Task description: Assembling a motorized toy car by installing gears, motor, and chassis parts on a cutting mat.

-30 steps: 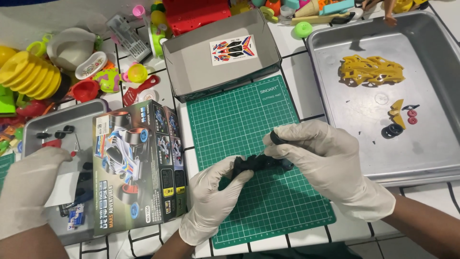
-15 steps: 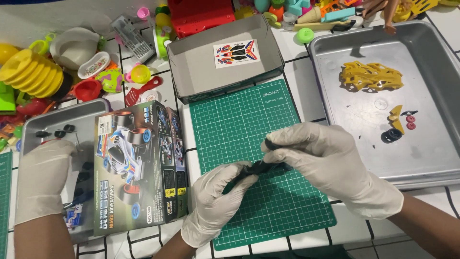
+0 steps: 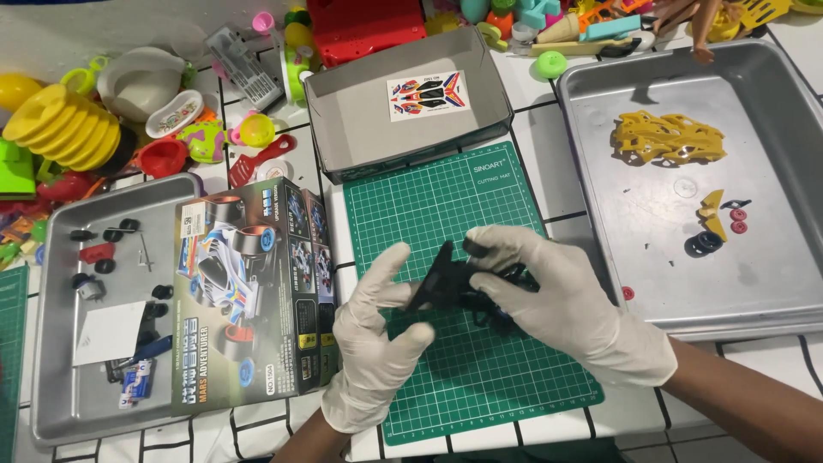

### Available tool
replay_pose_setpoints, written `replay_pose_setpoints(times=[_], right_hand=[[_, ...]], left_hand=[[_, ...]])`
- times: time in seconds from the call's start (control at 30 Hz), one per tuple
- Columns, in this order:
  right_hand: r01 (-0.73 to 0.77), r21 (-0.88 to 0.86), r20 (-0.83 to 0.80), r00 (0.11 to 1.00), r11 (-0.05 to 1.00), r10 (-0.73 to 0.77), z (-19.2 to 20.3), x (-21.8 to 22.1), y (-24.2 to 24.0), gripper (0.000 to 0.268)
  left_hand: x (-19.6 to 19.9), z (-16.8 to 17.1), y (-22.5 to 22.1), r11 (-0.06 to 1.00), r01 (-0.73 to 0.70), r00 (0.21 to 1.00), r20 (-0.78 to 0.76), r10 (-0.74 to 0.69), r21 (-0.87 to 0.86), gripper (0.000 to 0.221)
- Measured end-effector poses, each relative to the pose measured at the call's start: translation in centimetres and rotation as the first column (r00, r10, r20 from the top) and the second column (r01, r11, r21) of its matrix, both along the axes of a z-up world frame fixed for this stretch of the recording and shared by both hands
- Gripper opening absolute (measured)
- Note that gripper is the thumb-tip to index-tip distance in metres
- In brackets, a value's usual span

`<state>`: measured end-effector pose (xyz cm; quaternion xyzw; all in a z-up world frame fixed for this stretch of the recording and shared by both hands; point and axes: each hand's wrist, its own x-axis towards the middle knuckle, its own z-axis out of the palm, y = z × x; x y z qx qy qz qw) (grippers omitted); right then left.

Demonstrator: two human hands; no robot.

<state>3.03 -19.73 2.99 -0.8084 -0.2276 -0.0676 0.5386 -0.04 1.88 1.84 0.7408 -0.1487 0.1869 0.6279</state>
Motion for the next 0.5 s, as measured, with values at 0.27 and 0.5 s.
replay_pose_setpoints(times=[0.27,0.5], right_hand=[[0.356,0.501,-0.435,0.891,0.789,-0.126,-0.9,-1.6,2.2,0.037],[0.228,0.581,-0.211,0.969,0.781,-0.126,-2.3,-2.0,2.0,0.019]], left_hand=[[0.2,0.0,-1.1,1.0,0.005,0.915,-0.403,0.0,0.01,0.024],[0.4,-0.6,-0.5,0.991,-0.126,0.88,-0.467,0.091,-0.045,0.012]])
